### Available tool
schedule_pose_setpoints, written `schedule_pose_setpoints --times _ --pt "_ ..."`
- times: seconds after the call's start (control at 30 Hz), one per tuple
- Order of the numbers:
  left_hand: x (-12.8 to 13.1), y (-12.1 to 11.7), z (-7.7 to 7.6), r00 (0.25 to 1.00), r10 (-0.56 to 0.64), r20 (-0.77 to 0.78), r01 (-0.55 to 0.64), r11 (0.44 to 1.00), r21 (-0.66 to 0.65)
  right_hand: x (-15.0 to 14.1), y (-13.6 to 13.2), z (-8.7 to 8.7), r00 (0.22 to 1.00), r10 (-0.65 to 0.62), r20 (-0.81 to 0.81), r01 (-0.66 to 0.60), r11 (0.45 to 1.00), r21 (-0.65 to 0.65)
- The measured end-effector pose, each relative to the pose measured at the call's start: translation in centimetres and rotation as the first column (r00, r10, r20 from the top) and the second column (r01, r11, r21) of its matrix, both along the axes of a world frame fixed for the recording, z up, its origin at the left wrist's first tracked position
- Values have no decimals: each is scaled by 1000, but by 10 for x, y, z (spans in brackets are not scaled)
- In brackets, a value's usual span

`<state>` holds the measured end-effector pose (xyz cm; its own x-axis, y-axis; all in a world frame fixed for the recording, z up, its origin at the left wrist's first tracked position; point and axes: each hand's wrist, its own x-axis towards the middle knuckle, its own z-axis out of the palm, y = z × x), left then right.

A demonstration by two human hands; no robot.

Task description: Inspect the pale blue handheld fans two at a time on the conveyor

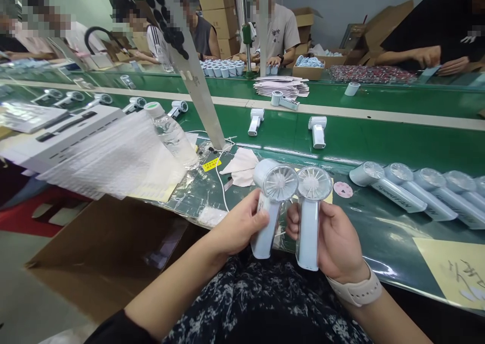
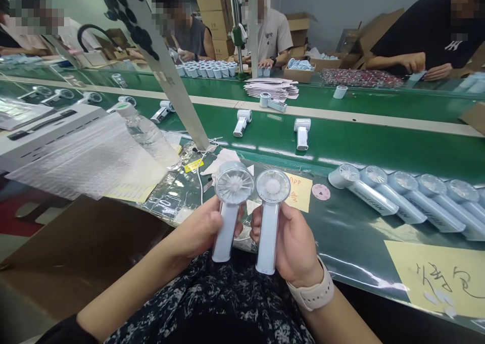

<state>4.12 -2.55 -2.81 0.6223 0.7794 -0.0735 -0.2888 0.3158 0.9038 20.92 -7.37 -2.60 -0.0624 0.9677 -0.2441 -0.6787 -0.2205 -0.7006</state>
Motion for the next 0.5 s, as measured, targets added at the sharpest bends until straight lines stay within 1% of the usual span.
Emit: schedule_pose_setpoints --times 0.1,0.23,0.3,0.37,0.5 --pt "1 0 -1 999 -8 45 13 995 -94 0 -2 -1 1000 -12 28 12 1000 3" --pt "1 1 1 987 -43 157 72 979 -189 4 -8 -1 990 -82 112 81 997 7" --pt "2 3 0 974 -67 218 117 967 -225 5 -10 4 981 -104 162 100 995 31" --pt "2 5 -1 962 -72 263 145 952 -268 6 -13 11 975 -94 199 85 995 53" --pt "4 6 -1 948 -69 310 177 926 -334 5 -19 22 978 -53 202 44 998 52"
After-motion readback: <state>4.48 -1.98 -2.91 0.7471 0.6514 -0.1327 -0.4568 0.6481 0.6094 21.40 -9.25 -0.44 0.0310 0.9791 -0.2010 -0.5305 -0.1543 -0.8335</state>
